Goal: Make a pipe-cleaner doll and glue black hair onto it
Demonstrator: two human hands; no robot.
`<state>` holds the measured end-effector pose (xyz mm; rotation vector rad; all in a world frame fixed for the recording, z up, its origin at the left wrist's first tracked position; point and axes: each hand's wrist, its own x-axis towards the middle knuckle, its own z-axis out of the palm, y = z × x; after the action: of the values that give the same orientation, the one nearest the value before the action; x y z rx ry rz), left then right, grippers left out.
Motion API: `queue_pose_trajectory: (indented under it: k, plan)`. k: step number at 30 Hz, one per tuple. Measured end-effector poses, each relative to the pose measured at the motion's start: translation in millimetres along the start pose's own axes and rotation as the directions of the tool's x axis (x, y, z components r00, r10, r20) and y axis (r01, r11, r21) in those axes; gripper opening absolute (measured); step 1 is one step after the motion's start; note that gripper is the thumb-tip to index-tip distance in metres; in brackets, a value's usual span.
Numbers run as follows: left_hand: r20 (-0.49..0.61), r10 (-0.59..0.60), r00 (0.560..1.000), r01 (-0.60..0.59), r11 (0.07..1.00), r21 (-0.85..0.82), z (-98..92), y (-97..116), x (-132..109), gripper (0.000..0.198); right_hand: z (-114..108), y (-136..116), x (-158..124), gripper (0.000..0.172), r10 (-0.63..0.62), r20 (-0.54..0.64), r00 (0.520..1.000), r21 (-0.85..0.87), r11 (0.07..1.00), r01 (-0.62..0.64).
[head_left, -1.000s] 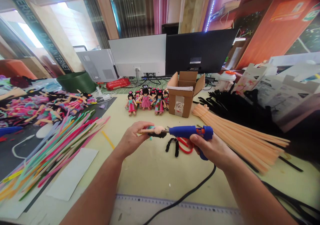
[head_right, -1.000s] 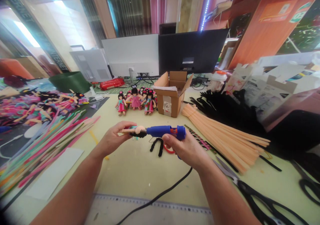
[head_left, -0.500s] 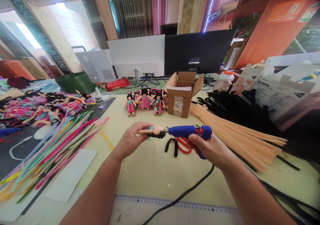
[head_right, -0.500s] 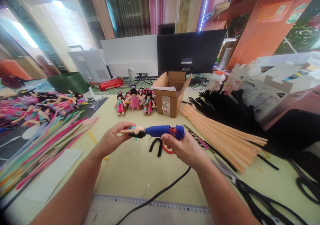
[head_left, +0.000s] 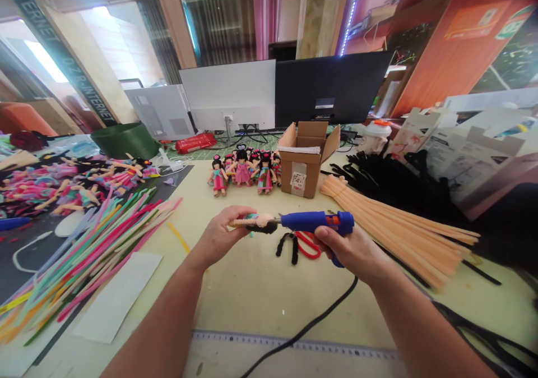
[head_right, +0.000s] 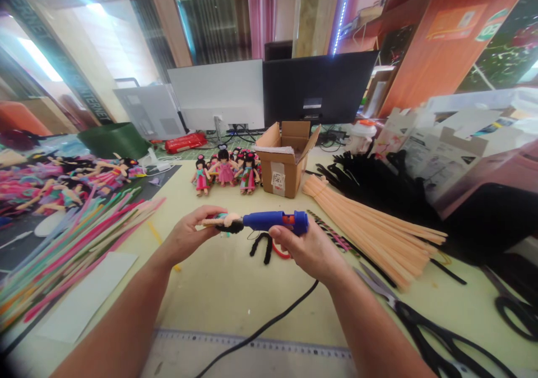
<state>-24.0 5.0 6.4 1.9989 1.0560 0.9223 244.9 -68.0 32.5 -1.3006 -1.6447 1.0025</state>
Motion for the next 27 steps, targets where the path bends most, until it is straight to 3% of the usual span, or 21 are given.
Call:
queue_pose_trajectory:
  k: [27]
  plan:
    - [0.033,-0.102,0.994,0.105,0.988,-0.111,-1.7,-2.2,0.8,0.038,-4.2,7.6,0.0,0.050,-0.004,-0.004,1.000,0.057,0.998,0.005]
